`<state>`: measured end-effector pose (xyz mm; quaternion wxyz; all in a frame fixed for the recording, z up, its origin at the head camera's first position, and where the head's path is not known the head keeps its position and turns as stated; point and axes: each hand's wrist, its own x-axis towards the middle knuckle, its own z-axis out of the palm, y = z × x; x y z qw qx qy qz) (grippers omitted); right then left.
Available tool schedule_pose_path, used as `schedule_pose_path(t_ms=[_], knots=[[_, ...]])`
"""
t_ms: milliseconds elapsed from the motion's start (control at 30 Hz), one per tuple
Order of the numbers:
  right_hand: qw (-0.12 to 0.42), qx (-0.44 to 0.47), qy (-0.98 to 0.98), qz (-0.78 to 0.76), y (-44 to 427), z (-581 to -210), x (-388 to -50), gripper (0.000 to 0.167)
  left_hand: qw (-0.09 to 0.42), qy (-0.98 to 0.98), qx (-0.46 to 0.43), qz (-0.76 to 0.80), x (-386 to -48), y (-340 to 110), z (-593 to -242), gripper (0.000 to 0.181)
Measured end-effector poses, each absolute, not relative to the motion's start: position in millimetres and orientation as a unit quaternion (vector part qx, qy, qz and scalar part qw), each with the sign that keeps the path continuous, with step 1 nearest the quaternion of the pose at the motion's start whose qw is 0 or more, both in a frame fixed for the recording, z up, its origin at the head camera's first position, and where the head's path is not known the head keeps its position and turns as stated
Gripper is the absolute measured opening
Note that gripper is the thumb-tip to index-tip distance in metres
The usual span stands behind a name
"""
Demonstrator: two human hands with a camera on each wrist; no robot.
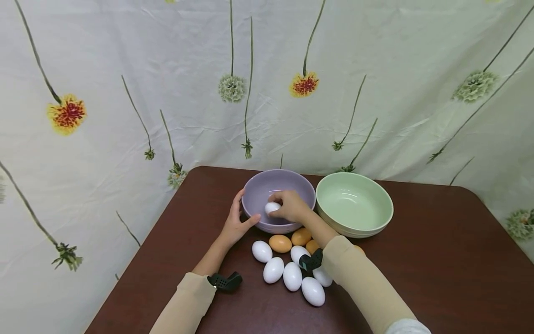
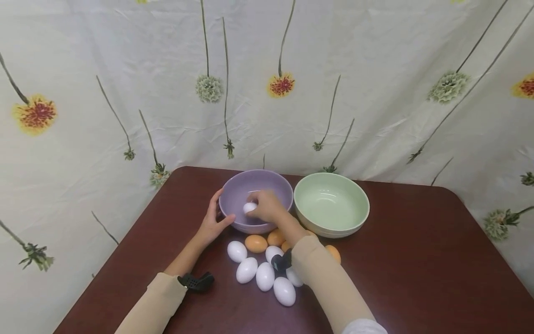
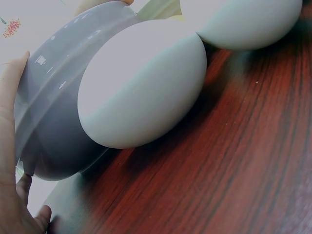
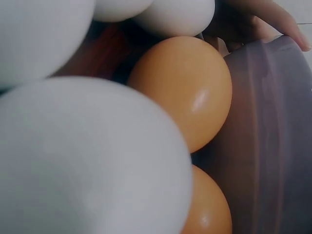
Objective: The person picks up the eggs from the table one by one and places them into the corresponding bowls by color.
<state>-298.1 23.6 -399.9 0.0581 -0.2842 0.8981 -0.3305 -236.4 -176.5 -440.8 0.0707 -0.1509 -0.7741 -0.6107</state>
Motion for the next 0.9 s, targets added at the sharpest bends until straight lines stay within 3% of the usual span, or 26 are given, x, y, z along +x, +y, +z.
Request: schedule_pose_path(t_ms=[900], knots=[[0.073,-0.312,0.901,-0.291,21.7,-403.7,-299.4,0.029,0.069,-0.778,-0.149,-0.607,-236.1,-176.7,-440.3,0.087]])
